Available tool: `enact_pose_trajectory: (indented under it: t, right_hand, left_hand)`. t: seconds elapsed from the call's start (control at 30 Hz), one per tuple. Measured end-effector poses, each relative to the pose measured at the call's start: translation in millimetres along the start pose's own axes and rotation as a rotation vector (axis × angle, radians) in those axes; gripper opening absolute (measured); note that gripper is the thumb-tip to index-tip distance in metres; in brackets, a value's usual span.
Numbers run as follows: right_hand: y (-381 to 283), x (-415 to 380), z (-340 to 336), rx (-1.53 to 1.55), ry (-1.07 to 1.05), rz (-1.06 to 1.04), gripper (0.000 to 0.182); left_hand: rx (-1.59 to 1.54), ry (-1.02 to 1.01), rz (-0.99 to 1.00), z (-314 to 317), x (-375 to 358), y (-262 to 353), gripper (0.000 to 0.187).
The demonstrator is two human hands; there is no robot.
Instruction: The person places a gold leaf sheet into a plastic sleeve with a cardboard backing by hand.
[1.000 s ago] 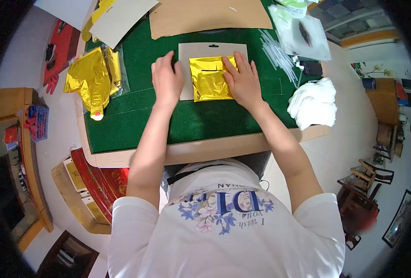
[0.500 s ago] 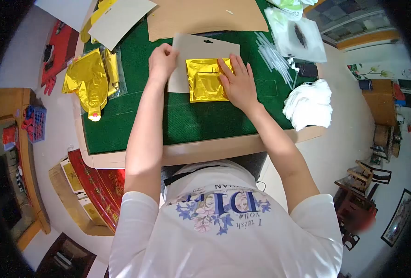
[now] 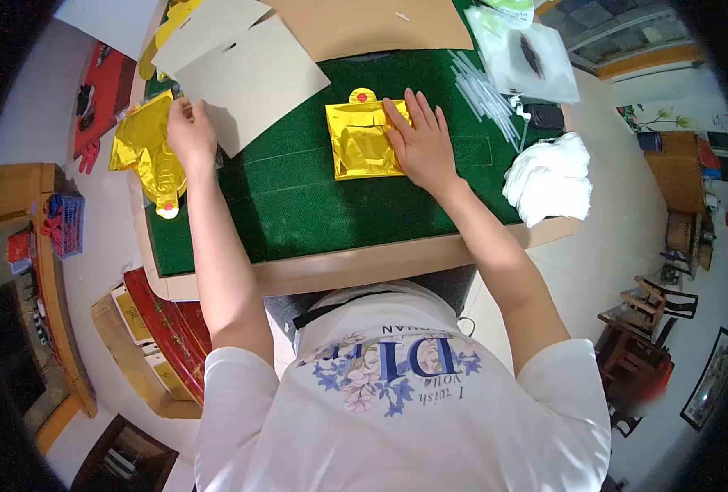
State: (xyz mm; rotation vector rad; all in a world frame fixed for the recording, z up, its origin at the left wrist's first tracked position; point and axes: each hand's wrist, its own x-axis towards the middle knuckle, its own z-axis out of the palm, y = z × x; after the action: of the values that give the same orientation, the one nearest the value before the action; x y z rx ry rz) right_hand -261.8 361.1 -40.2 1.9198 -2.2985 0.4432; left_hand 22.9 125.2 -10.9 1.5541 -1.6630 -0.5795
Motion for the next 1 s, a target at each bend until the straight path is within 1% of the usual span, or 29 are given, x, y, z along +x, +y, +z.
enact_pose_trajectory:
  t: [0.07,0.1,0.17,0.2,0.23,0.27,0.3,0.33,0.37,0.4,0.47,0.5,0.6,0.83,0.93,1.0]
  right_hand:
    - [-1,0,0,0.01,-0.002,0.002,0.048]
    - [-1,-1,0,0.012,-0.001,0.001,0.048]
    - [0,1,0,0.013,0.004,0.003,0.048]
    - [0,1,-1,0.015,0.004,0.004,0.048]
    - [-1,0,-1,0.018,0.003,0.004,0.048]
    - [-1,0,-1,0.02,0.003,0.004,0.048]
    - [-2,0,-2,0.007,-0.006,0.006,0.048]
    - [-2,1,-2,-0.008,-0.013,0.007,0.048]
    - [-1,1,-2,-0.01,-0.012,0.005,0.048]
    - [-1,0,-1,-0.015,-0.008,0.002,0.048]
    - [-1,0,-1,-0.02,-0.001,-0.002,0.048]
    - [-1,0,-2,-0.015,-0.001,-0.001,0.048]
    - [-1,1,0,0.002,0.002,0.005,0.049]
    - [4,0,1,0.017,-0.012,-0.006,0.05]
    - [3,0,-3,-0.012,-0.028,-0.02,0.05]
    - [1,1,-3,-0.008,-0.028,-0.022,0.05]
  left_hand:
    - [0.083,0.082,0.155,1,-13,6,0.034]
    - [0.083,0.084,0.155,0,-24,19,0.034]
    - [0.329,0.353,0.455,2,-50,47,0.04]
    - [0.269,0.22,0.59,5,-64,53,0.037]
    - [0.199,0.023,0.589,12,-87,64,0.032]
    - [0.094,-0.096,0.674,21,-110,82,0.03]
    - [0.036,-0.42,0.457,27,-129,99,0.03]
    - [0.265,-0.359,0.759,48,-149,87,0.036]
    - [0.348,-0.473,0.722,62,-162,91,0.051]
    - [0.344,-0.471,0.723,71,-169,91,0.051]
    - [0.392,-0.437,0.685,82,-176,89,0.057]
    - [0.421,-0.473,0.685,84,-174,86,0.062]
    - [0.451,-0.468,0.719,85,-175,82,0.062]
    - [0.451,-0.472,0.705,85,-175,82,0.063]
    - [0.44,-0.465,0.695,82,-174,84,0.061]
    - [0.193,-0.367,0.651,82,-170,81,0.049]
